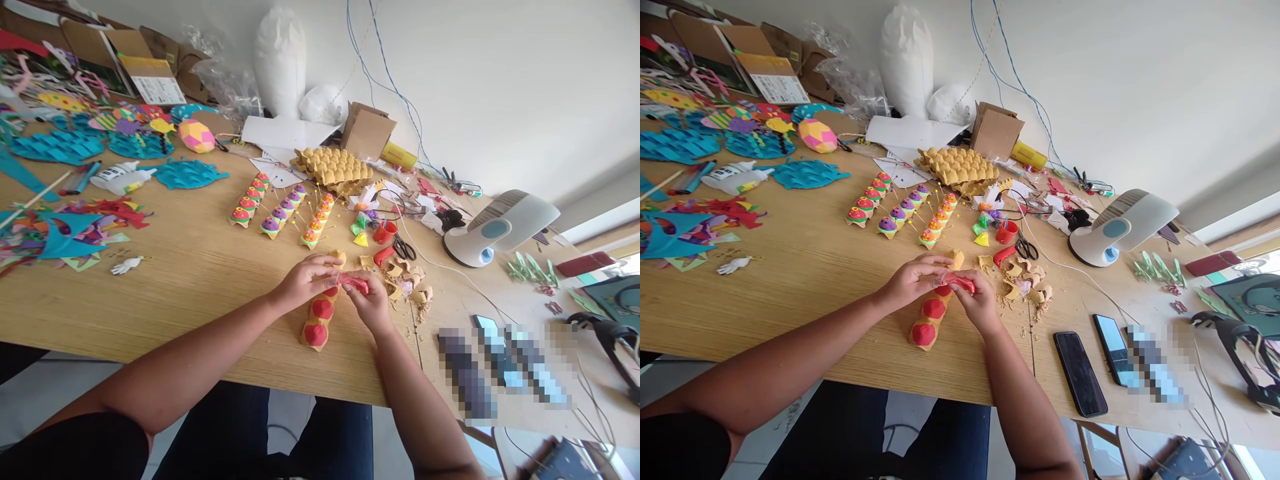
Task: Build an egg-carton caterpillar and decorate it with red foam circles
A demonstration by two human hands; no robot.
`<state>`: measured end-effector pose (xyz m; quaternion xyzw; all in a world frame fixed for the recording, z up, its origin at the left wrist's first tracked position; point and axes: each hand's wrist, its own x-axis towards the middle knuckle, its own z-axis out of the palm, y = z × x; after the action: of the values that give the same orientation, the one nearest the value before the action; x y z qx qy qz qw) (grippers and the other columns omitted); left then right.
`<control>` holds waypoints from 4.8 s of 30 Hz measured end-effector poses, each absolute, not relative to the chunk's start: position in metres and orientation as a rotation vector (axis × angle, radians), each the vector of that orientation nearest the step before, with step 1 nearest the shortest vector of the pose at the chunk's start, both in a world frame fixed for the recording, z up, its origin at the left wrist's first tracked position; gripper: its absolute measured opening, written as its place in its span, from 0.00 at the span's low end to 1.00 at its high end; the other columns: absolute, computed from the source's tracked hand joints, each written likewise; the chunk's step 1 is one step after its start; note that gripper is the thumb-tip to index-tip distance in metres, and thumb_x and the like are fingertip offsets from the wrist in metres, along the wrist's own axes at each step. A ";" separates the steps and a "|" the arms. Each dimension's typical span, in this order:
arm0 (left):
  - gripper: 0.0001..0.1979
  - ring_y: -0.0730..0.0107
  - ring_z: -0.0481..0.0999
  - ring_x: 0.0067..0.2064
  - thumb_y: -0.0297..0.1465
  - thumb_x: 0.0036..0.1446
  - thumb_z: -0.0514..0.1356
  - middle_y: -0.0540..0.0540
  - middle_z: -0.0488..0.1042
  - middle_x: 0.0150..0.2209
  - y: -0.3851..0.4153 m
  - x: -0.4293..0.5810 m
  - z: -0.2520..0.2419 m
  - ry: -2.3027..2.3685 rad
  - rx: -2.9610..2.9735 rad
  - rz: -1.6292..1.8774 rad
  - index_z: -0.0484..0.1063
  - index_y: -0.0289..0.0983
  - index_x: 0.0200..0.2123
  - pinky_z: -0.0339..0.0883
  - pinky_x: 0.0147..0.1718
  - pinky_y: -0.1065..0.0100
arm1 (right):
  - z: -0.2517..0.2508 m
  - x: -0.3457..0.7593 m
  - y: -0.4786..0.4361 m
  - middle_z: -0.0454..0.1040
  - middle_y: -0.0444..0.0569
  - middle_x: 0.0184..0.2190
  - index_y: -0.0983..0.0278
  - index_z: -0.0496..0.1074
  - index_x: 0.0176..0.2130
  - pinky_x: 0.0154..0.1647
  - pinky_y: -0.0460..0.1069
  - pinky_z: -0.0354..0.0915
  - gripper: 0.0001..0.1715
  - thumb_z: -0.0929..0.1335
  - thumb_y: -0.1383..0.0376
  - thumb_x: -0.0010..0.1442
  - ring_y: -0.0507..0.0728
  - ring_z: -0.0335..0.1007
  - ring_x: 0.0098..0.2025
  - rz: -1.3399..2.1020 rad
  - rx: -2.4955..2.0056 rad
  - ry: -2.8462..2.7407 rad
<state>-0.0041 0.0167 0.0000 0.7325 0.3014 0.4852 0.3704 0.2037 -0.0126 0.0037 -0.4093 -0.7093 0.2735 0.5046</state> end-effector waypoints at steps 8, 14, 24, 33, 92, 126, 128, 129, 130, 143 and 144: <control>0.11 0.55 0.75 0.60 0.40 0.62 0.67 0.42 0.79 0.57 0.015 -0.005 0.003 0.807 1.899 1.169 0.85 0.44 0.44 0.64 0.64 0.53 | 0.008 0.202 -0.015 0.78 0.46 0.30 0.59 0.75 0.36 0.35 0.52 0.70 0.11 0.74 0.55 0.64 0.55 0.73 0.30 0.762 -0.984 -1.670; 0.11 0.56 0.77 0.58 0.40 0.61 0.68 0.41 0.79 0.56 0.012 -0.004 0.005 0.785 1.887 1.193 0.84 0.42 0.43 0.67 0.62 0.54 | 0.007 0.201 -0.019 0.76 0.44 0.28 0.59 0.72 0.35 0.32 0.50 0.68 0.10 0.72 0.57 0.65 0.53 0.71 0.29 0.824 -0.988 -1.669; 0.09 0.58 0.79 0.54 0.37 0.59 0.69 0.41 0.82 0.50 0.009 -0.003 0.007 0.784 1.944 1.306 0.83 0.41 0.41 0.71 0.57 0.55 | 0.005 0.198 -0.020 0.76 0.45 0.29 0.59 0.71 0.36 0.33 0.51 0.69 0.09 0.71 0.57 0.65 0.54 0.70 0.29 0.806 -1.013 -1.702; 0.07 0.59 0.79 0.51 0.36 0.60 0.68 0.43 0.83 0.46 0.012 -0.003 0.009 0.773 2.003 1.380 0.84 0.42 0.40 0.71 0.55 0.56 | 0.014 0.201 -0.021 0.75 0.48 0.43 0.56 0.71 0.48 0.48 0.56 0.72 0.17 0.73 0.54 0.63 0.59 0.74 0.44 0.755 -1.020 -1.695; 0.39 0.54 0.74 0.64 0.28 0.62 0.65 0.38 0.79 0.57 0.001 0.001 -0.001 0.757 2.150 1.426 0.52 0.41 0.73 0.64 0.64 0.52 | 0.004 0.193 -0.019 0.75 0.51 0.52 0.56 0.71 0.54 0.56 0.57 0.72 0.19 0.71 0.53 0.67 0.60 0.73 0.52 0.991 -1.024 -1.458; 0.34 0.56 0.77 0.58 0.32 0.61 0.68 0.39 0.81 0.52 0.005 -0.002 0.001 0.937 2.144 1.618 0.59 0.40 0.67 0.70 0.58 0.52 | -0.003 0.195 -0.009 0.74 0.51 0.49 0.55 0.71 0.53 0.59 0.60 0.68 0.15 0.71 0.63 0.67 0.60 0.71 0.54 0.506 -0.908 -1.717; 0.34 0.56 0.76 0.60 0.31 0.61 0.68 0.39 0.81 0.53 0.005 -0.002 0.000 0.942 2.161 1.610 0.59 0.41 0.67 0.67 0.61 0.50 | -0.002 0.194 -0.009 0.73 0.51 0.48 0.54 0.71 0.53 0.58 0.59 0.69 0.17 0.71 0.65 0.66 0.60 0.71 0.54 0.479 -0.887 -1.762; 0.34 0.56 0.76 0.60 0.31 0.61 0.68 0.39 0.82 0.53 0.005 -0.001 0.000 0.945 2.162 1.607 0.59 0.41 0.67 0.67 0.61 0.50 | -0.001 0.194 -0.009 0.73 0.50 0.48 0.53 0.71 0.53 0.57 0.59 0.69 0.18 0.72 0.67 0.66 0.60 0.70 0.54 0.462 -0.880 -1.779; 0.33 0.56 0.76 0.61 0.31 0.62 0.67 0.40 0.82 0.53 0.005 -0.001 0.000 0.947 2.152 1.605 0.59 0.41 0.66 0.67 0.61 0.50 | 0.000 0.193 -0.009 0.72 0.50 0.49 0.53 0.71 0.53 0.57 0.59 0.69 0.18 0.72 0.67 0.65 0.60 0.70 0.54 0.445 -0.878 -1.789; 0.30 0.58 0.79 0.59 0.29 0.63 0.66 0.41 0.83 0.49 0.003 0.003 -0.002 0.844 1.936 1.509 0.60 0.40 0.65 0.65 0.64 0.50 | -0.013 0.194 -0.008 0.74 0.52 0.54 0.52 0.71 0.57 0.65 0.62 0.67 0.20 0.71 0.62 0.67 0.62 0.71 0.59 0.638 -0.916 -1.682; 0.30 0.58 0.79 0.59 0.29 0.63 0.66 0.40 0.83 0.50 0.003 0.004 -0.003 0.837 1.933 1.520 0.60 0.41 0.65 0.65 0.65 0.50 | -0.013 0.193 -0.008 0.74 0.53 0.54 0.53 0.71 0.57 0.64 0.62 0.67 0.20 0.71 0.61 0.67 0.62 0.71 0.59 0.661 -0.925 -1.661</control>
<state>0.0036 0.0028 -0.0031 0.7169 0.3103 0.5635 0.2687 0.1933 -0.0085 -0.0128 -0.3881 -0.6972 0.2776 0.5350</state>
